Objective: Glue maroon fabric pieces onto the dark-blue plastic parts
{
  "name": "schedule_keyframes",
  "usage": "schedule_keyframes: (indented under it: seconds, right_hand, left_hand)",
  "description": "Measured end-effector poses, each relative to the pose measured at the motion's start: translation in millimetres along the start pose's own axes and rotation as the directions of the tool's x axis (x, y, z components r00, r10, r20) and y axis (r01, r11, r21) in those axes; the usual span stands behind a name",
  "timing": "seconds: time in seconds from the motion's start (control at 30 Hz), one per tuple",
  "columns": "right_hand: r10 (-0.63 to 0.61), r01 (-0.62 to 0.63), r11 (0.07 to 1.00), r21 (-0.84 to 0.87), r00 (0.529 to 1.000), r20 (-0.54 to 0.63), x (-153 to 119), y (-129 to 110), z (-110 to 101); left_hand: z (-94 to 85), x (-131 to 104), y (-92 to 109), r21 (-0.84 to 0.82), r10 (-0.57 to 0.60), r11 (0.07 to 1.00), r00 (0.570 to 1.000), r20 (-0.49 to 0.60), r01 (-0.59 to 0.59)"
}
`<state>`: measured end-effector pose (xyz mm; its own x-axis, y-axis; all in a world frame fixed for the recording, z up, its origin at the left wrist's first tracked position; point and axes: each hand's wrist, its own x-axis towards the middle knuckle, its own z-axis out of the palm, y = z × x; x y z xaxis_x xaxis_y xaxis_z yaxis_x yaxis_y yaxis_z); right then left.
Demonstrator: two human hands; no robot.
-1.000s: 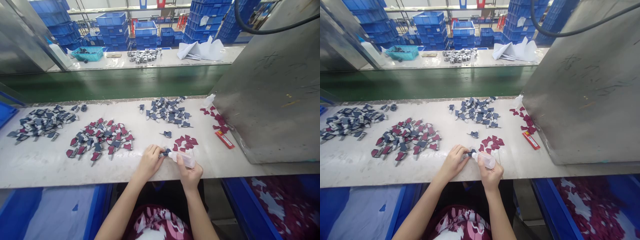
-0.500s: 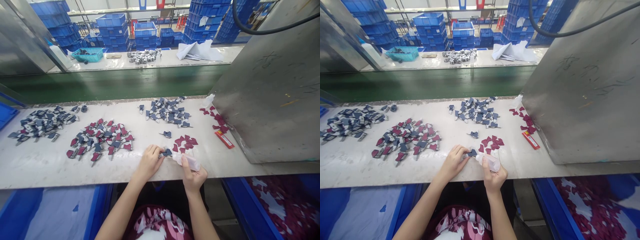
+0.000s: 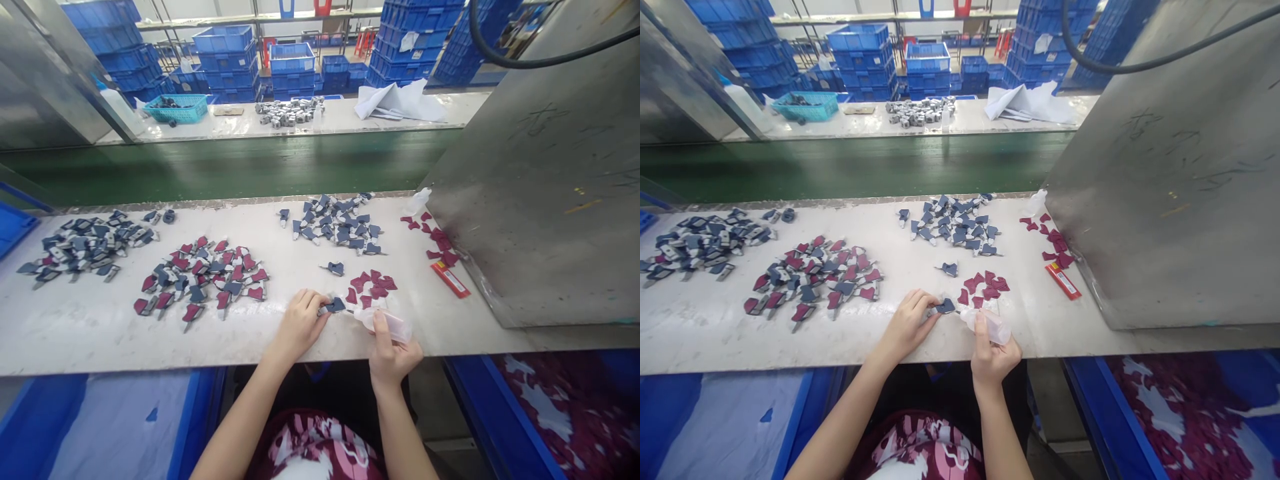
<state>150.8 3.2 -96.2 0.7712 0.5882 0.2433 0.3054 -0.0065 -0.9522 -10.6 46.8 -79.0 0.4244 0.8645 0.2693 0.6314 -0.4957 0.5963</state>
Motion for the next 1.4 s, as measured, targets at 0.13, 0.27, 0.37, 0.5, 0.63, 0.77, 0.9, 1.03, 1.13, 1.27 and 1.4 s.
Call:
schedule_keyframes:
  seconds: [0.13,0.27,0.37,0.5,0.63,0.77,0.9,1.03,1.13,1.27,1.4]
  right_hand:
    - [-0.025,0.024,1.0,0.008,0.997,0.074,-2.4,-3.2,1.7]
    - [-0.041,0.039,0.999,0.018,0.989,0.143,-5.6,-4.7,5.4]
    - [-0.049,0.043,0.998,0.041,0.984,0.169,-6.7,-4.5,7.5]
    - [-0.045,0.04,0.999,0.033,0.98,0.193,-6.7,-4.1,8.3]
    - [-0.044,0.042,0.999,0.015,0.984,0.173,-5.5,-4.7,7.1]
    - [-0.031,0.031,0.999,-0.005,0.993,0.11,-0.9,-5.5,3.8]
    - [-0.041,0.043,0.999,-0.034,0.998,0.053,5.0,-4.3,1.3]
    - [-0.023,0.024,0.999,-0.029,0.999,0.034,6.8,-2.2,0.4]
    - [0.038,-0.042,0.995,0.091,0.998,0.043,10.5,0.5,-2.7]
    - [0.089,-0.088,0.969,0.229,0.996,0.004,34.0,8.7,-12.2]
    - [0.052,-0.056,0.957,0.283,0.998,0.023,73.0,21.2,-21.8]
  left_hand:
    - [0.2,0.1,-0.4,0.0,0.006,1.0,1.0,-0.004,-0.006]
    - [-0.5,0.6,-0.2,-0.007,0.002,1.0,1.0,-0.002,-0.002]
    - [-1.1,0.7,0.2,-0.013,0.001,1.0,1.0,-0.001,-0.001]
    - [-1.3,0.5,0.5,-0.017,-0.006,1.0,1.0,-0.003,0.006]
    - [-1.3,0.4,0.5,-0.016,-0.007,1.0,1.0,-0.006,0.007]
    - [-0.8,0.2,0.1,-0.009,-0.006,1.0,1.0,0.003,0.007]
    - [-0.1,0.2,-0.5,-0.01,-0.006,1.0,1.0,0.005,0.006]
    - [-0.5,0.2,0.1,-0.022,-0.01,1.0,1.0,0.005,0.01]
    - [-1.4,-0.2,1.1,-0.033,-0.012,0.999,1.0,0.006,0.012]
    - [-1.1,-1.2,0.1,-0.054,-0.026,0.998,0.999,-0.03,0.024]
    - [-0.8,-2.5,-2.2,-0.134,-0.032,0.991,0.998,-0.049,0.025]
